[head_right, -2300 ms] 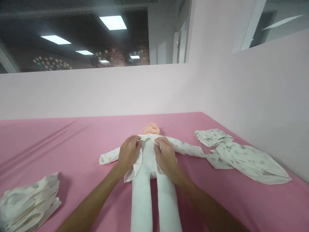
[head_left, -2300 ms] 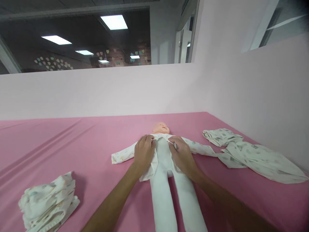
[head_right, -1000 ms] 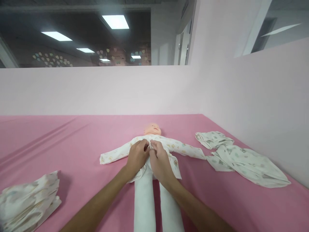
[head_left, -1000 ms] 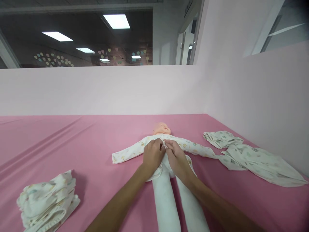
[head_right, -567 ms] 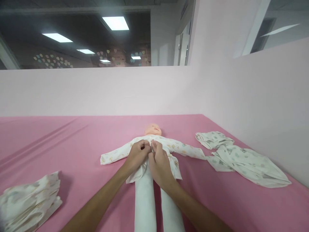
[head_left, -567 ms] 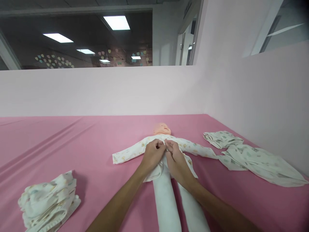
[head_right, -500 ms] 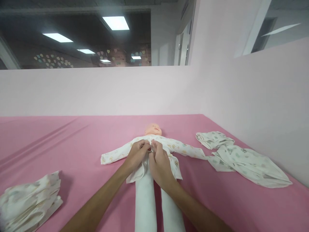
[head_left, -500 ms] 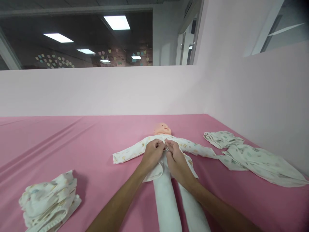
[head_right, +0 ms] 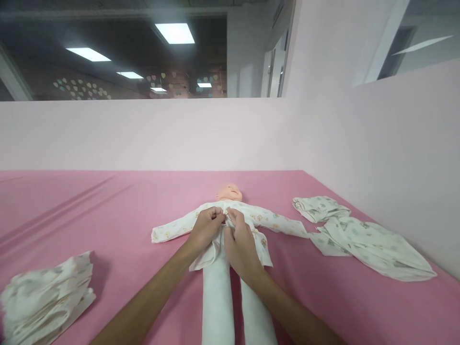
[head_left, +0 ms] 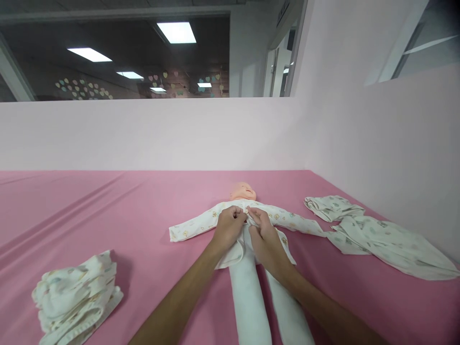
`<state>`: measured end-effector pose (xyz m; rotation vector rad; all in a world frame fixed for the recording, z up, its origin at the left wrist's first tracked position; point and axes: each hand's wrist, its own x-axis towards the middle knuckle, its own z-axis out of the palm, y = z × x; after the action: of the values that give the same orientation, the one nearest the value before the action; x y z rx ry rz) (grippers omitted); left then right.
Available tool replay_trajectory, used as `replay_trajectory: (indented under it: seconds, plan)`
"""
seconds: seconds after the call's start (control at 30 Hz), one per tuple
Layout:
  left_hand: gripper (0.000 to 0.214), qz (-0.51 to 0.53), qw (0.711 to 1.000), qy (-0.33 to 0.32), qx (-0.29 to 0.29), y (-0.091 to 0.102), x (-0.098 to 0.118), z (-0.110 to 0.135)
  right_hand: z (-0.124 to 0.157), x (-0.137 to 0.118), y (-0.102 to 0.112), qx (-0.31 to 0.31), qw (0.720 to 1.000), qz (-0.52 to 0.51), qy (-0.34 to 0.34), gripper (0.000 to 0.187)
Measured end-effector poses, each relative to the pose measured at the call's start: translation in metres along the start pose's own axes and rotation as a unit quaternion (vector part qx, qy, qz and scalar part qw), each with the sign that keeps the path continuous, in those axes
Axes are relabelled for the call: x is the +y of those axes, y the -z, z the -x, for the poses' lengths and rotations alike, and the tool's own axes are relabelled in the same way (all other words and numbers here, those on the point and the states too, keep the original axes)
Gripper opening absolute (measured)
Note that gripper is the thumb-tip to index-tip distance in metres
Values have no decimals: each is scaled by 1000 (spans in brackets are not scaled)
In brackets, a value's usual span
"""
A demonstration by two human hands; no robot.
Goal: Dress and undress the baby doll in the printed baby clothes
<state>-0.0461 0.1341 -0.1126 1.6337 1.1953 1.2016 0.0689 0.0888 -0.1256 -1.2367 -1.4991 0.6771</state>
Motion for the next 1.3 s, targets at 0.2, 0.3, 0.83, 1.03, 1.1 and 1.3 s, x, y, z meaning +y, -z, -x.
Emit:
replay_trajectory:
  seconds: [0.2,0.3,0.83,1.03,1.1,1.3]
  plan:
    - [15,4,1000,-1,-6,-2,1,0,-5,9,-2,20,998,55,-17,52]
    - [15,4,1000,4,-5,-2,1,1,-6,11,-4,27,995,96,6,53]
    - [12,-50,999,-2,-9,6,11,5,-4,11,1,9,991,122,54,44]
    - [14,-258,964,-17,-59,25,29,23,3,19,11,40,969,229,87,34]
    - [14,-328,942,-16,-62,24,31,29,6,23,16,49,956,264,120,24]
    - [11,-384,922,-24,-43,16,37,37,7,28,30,49,961,257,94,17]
